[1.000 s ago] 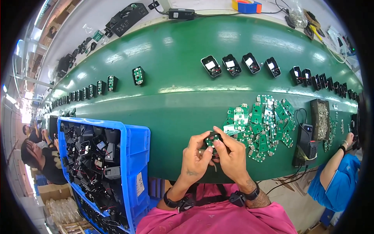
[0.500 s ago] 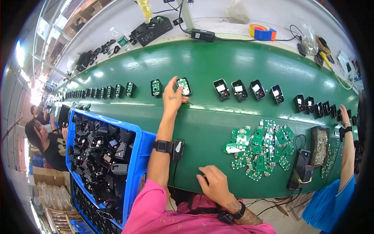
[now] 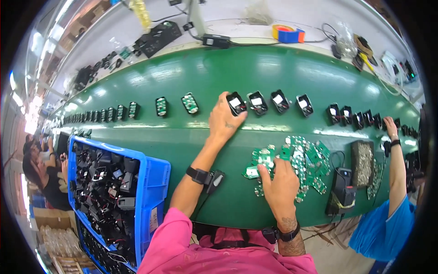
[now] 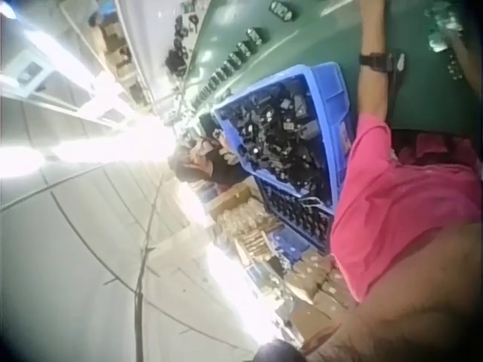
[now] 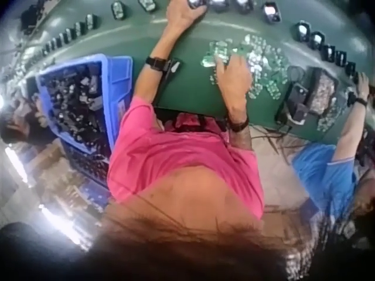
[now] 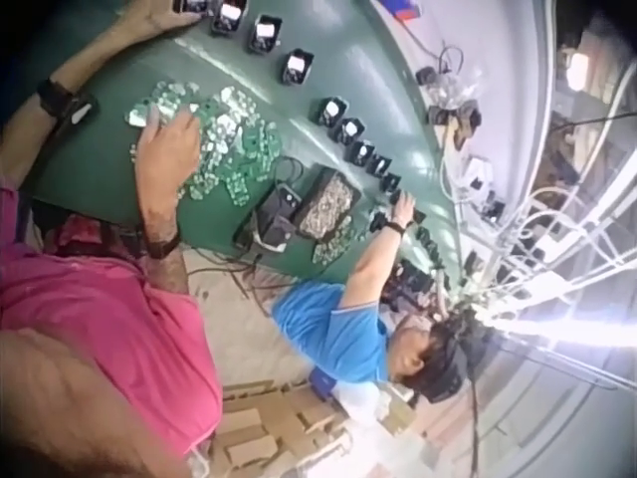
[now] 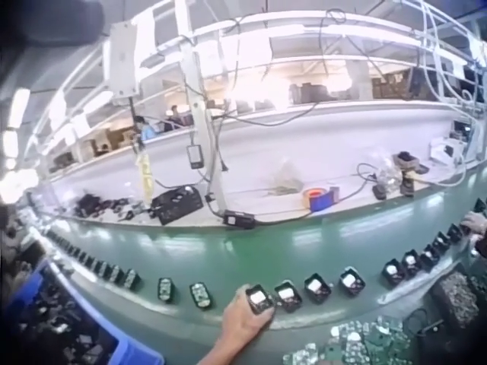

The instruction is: Assembling small printed circuit boards into plastic casings on a factory production line.

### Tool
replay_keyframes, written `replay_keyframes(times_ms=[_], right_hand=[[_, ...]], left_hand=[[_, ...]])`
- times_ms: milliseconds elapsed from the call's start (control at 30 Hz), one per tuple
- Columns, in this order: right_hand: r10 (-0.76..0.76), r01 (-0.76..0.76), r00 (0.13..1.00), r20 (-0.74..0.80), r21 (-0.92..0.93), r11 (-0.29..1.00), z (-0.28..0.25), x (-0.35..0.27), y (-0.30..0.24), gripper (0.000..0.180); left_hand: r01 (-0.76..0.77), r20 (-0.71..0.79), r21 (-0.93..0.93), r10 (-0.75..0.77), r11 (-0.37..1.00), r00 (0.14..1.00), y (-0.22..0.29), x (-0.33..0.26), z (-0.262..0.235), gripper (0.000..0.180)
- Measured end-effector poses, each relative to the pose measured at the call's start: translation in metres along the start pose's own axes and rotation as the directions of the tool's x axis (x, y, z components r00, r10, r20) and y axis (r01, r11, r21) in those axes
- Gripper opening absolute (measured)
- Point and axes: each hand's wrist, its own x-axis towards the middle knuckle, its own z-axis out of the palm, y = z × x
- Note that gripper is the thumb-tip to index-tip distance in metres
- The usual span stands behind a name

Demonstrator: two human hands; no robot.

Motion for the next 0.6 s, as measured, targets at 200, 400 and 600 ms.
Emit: replay_keyframes(times_ms=[200, 400, 600], right_hand=[[0.054, -0.058, 0.995, 0.084, 0.043, 0.997, 0.007, -0.004, 0.019, 0.031], [0.286, -0.501, 0.863, 0.416, 0.771, 0.393, -0.009, -0.004, 0.019, 0.018], [-0.135, -0.729, 0.612, 0.779, 0.490, -0.478, 0.001, -0.012, 0.002, 0.016]], left_hand=[[0.241, 0.160, -0.355, -0.195, 0.903, 0.968, 0.019, -0.074, -0.056, 0.061], [0.373, 0.353, -0.584, -0.188, 0.721, 0.917, 0.038, -0.153, -0.091, 0.066], [0.060, 0.333, -0.460, 0.110, 0.886, 0.936, 0.060, -0.152, -0.107, 0.072]])
